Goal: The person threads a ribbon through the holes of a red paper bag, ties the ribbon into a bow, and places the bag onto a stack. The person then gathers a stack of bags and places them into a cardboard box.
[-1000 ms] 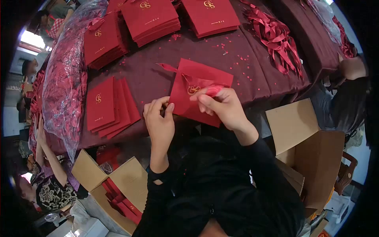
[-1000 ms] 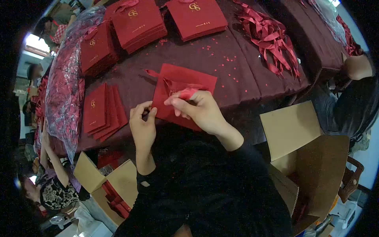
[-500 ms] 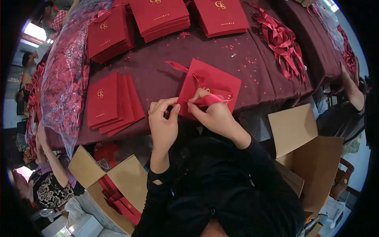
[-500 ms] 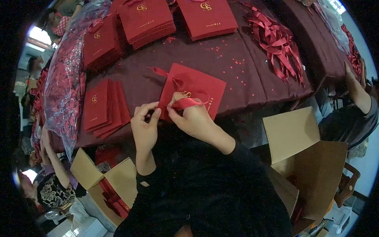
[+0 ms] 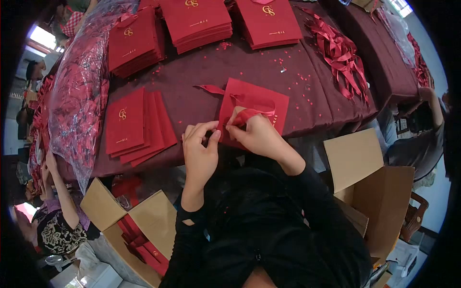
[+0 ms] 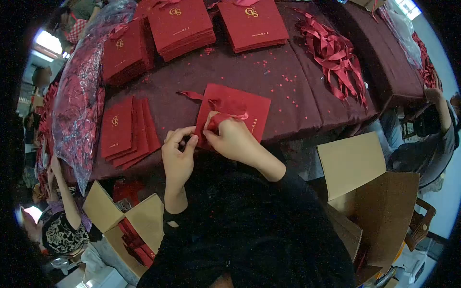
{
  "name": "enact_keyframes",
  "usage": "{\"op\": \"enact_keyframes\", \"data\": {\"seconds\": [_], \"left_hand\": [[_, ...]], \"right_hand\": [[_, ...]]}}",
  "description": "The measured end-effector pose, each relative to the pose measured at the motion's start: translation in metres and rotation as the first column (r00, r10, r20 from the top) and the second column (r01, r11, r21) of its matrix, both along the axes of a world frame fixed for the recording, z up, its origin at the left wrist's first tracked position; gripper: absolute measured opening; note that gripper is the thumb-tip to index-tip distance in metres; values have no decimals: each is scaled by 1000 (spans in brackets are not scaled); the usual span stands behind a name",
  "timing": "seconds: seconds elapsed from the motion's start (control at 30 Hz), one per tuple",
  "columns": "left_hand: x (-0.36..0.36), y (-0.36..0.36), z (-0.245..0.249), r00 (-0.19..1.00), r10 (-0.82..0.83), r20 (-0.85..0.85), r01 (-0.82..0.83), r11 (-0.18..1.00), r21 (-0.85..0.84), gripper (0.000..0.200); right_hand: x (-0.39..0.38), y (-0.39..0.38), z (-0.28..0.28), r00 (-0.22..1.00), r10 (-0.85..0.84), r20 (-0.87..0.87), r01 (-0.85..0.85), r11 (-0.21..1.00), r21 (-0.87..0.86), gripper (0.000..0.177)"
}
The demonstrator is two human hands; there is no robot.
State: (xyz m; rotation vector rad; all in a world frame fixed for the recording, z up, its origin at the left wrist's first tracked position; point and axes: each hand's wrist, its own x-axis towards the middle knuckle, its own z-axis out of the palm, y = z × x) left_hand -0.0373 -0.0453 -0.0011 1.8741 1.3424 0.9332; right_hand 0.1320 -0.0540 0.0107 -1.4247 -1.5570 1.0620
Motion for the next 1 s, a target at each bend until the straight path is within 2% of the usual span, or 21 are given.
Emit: {"op": "enact_keyframes", "data": {"seconds": [0.03, 0.17, 0.23, 0.27, 0.33, 0.37, 0.4, 0.47, 0.5, 0.6, 0.63, 0.7, 0.77, 0.8, 0.87, 0.9, 0.97, 1.0], "left_hand": [[1, 0, 0, 1000, 16, 0, -16, 1000, -20, 19], [1, 0, 0, 1000, 16, 9, -16, 1000, -23, 18], [1, 0, 0, 1000, 16, 18, -16, 1000, -15, 18], [1, 0, -1, 1000, 11, 20, -10, 1000, -22, 18], [3, 0, 0, 999, 32, 25, -31, 999, -33, 19], [3, -1, 1, 999, 23, 23, -23, 1000, -18, 19], [3, -1, 1, 999, 27, 35, -26, 999, -25, 20], [2, -1, 6, 999, 17, 51, -15, 999, -43, 19], [1, -2, 8, 999, 13, 48, -11, 999, -31, 19], [-2, -5, 7, 991, -61, 117, 77, 987, -142, 18], [-2, -4, 6, 991, -64, 118, 80, 987, -136, 18], [0, -3, 5, 990, -140, 10, 139, 989, 58, 17], [5, -6, 7, 992, -128, -4, 128, 991, 37, 17], [6, -7, 5, 990, -121, -68, 126, 989, 75, 16], [6, -5, 2, 985, -107, -135, 123, 986, 114, 16], [5, -3, 1, 975, -123, -186, 152, 977, 151, 16], [4, -1, 3, 961, -132, -243, 181, 964, 193, 17], [5, -1, 4, 944, -118, -308, 199, 948, 249, 18]], "right_hand": [[0, 2, 1, 998, 2, -58, -10, 991, -136, 7], [2, 7, -6, 997, -20, -72, 11, 991, -131, 13], [5, 12, -1, 972, -1, -235, -76, 946, -317, 16], [4, 12, -1, 972, -2, -235, -71, 950, -302, 16], [-2, 12, -2, 999, 16, 28, -12, 992, -129, 16], [-4, 12, 2, 993, 38, 109, -20, 987, -161, 12], [-3, 10, 3, 994, 29, 106, -13, 989, -147, 12], [0, 2, 4, 998, 43, 50, -47, 995, 86, 9], [1, -1, 5, 998, 38, 48, -43, 994, 98, 9], [13, -9, 10, 940, -114, 322, -4, 939, 344, 15], [19, -6, 2, 967, -46, 251, -23, 964, 263, 16], [24, -10, -3, 972, -29, 233, -40, 956, 289, 15], [23, -11, -6, 981, -28, 192, -45, 931, 361, 17], [23, -11, -8, 982, -24, 188, -46, 931, 362, 17], [23, -11, -10, 968, 35, 249, -97, 965, 244, 26], [22, -12, -8, 969, 39, 246, -101, 964, 247, 26], [20, -20, 2, 891, -45, 452, -145, 915, 376, 42], [19, -29, 5, 823, -68, 564, -169, 919, 356, 59]]}}
